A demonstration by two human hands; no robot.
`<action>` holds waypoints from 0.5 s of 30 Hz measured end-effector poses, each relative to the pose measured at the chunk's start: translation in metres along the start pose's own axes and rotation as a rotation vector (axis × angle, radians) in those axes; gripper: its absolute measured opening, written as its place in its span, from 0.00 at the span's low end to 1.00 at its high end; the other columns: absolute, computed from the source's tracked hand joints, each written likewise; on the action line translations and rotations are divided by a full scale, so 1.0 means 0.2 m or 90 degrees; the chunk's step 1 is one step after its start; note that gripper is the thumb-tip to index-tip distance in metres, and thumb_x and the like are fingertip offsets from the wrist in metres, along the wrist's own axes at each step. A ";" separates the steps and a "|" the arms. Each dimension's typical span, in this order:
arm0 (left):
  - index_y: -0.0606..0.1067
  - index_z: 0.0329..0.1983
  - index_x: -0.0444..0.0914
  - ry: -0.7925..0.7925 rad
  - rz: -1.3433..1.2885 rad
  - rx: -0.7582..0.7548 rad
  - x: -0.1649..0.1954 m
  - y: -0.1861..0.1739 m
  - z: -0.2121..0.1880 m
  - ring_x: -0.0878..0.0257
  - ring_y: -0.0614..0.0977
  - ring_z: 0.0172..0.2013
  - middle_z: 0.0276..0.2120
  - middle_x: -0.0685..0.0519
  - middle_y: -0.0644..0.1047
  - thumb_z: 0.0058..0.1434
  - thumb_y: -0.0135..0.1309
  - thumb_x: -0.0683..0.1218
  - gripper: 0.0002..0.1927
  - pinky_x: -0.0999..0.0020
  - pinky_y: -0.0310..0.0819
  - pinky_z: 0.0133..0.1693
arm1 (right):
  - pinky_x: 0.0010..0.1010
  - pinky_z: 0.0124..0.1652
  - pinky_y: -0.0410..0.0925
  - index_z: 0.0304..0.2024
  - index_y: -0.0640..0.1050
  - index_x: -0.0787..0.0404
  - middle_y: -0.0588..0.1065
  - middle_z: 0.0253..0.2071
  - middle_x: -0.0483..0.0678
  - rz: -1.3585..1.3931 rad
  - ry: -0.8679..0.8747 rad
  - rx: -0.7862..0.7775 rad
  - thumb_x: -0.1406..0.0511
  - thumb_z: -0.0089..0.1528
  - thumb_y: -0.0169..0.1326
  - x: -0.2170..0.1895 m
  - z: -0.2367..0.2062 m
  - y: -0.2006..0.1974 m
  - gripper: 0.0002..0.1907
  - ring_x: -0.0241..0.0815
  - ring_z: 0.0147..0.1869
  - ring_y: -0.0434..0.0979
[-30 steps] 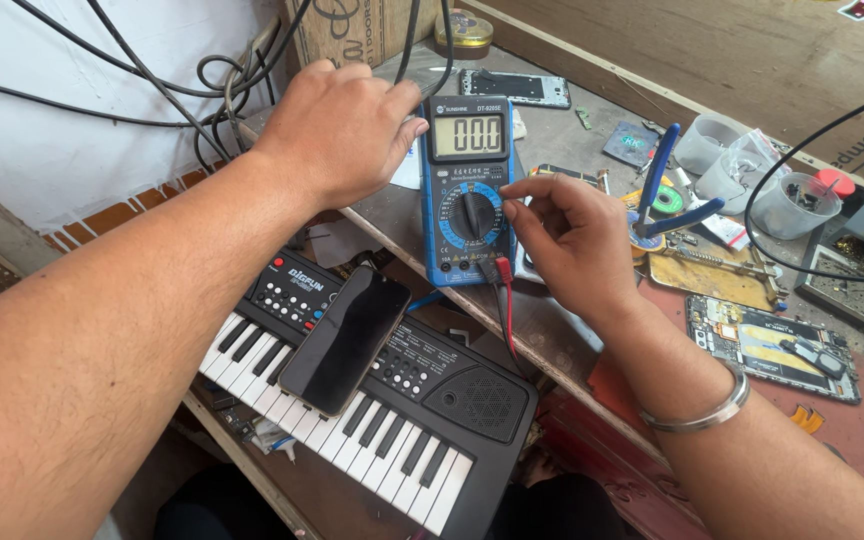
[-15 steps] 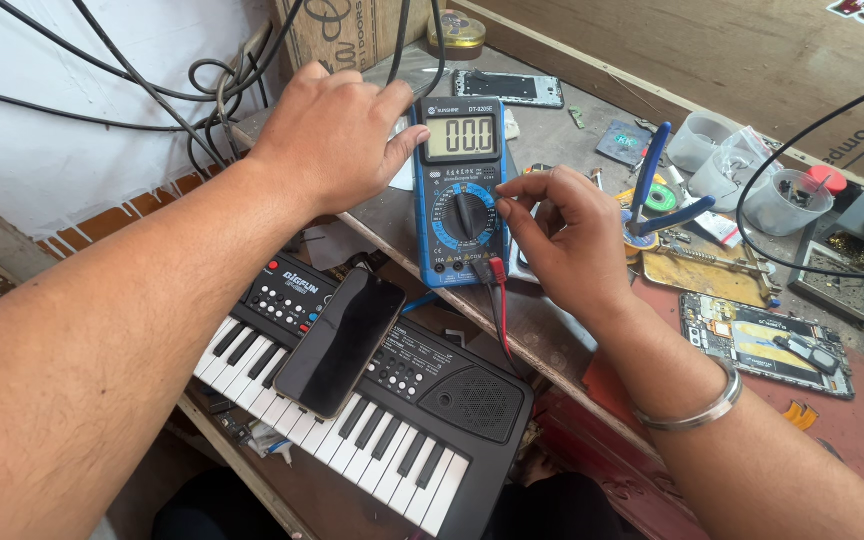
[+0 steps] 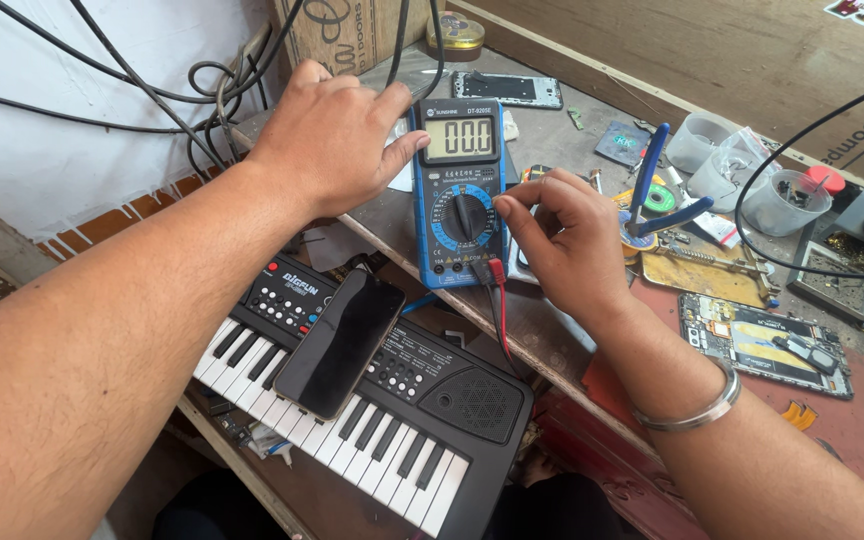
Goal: The person uses a digital multimeter to test a small electronic component. They rotate the dial to select different measurement modes and touch the probes to the component, observing the readings on the display.
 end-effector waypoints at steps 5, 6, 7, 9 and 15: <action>0.75 0.50 0.39 -0.001 -0.018 -0.006 0.01 -0.01 0.00 0.52 0.83 0.36 0.27 0.49 0.79 0.74 0.42 0.61 0.23 0.50 0.64 0.50 | 0.25 0.25 0.61 0.40 0.82 0.63 0.75 0.32 0.44 0.014 0.005 -0.003 0.71 0.61 0.63 -0.01 0.01 0.00 0.05 0.30 0.23 0.67; 0.74 0.50 0.39 -0.004 -0.023 -0.013 0.01 -0.01 0.00 0.52 0.83 0.36 0.26 0.49 0.79 0.74 0.42 0.61 0.23 0.50 0.64 0.50 | 0.24 0.25 0.61 0.40 0.82 0.62 0.75 0.32 0.43 0.018 0.007 -0.004 0.71 0.61 0.63 -0.01 0.01 0.00 0.05 0.29 0.23 0.68; 0.74 0.50 0.38 -0.006 -0.028 -0.020 0.01 -0.01 0.00 0.51 0.83 0.36 0.26 0.49 0.79 0.74 0.43 0.61 0.23 0.50 0.64 0.50 | 0.25 0.25 0.61 0.40 0.82 0.62 0.74 0.32 0.44 0.012 0.005 -0.009 0.71 0.61 0.63 -0.01 0.01 0.00 0.05 0.29 0.23 0.67; 0.74 0.50 0.39 -0.007 -0.022 -0.024 0.01 -0.01 0.00 0.51 0.83 0.36 0.26 0.49 0.79 0.75 0.43 0.61 0.22 0.50 0.64 0.50 | 0.25 0.26 0.60 0.39 0.82 0.62 0.73 0.30 0.44 0.000 0.001 -0.017 0.71 0.61 0.64 -0.01 0.01 0.01 0.04 0.30 0.23 0.67; 0.74 0.51 0.38 -0.003 -0.021 -0.022 0.02 -0.02 0.00 0.52 0.83 0.34 0.24 0.49 0.79 0.75 0.42 0.61 0.22 0.50 0.65 0.50 | 0.25 0.25 0.60 0.39 0.82 0.62 0.73 0.30 0.43 -0.002 0.013 -0.020 0.70 0.61 0.64 -0.01 0.00 0.01 0.05 0.29 0.23 0.67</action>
Point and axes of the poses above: each hand's wrist, its own z-axis towards the middle knuckle, its own y-axis out of the palm, x = y × z, the point moved 1 cm from there along z, towards the middle knuckle
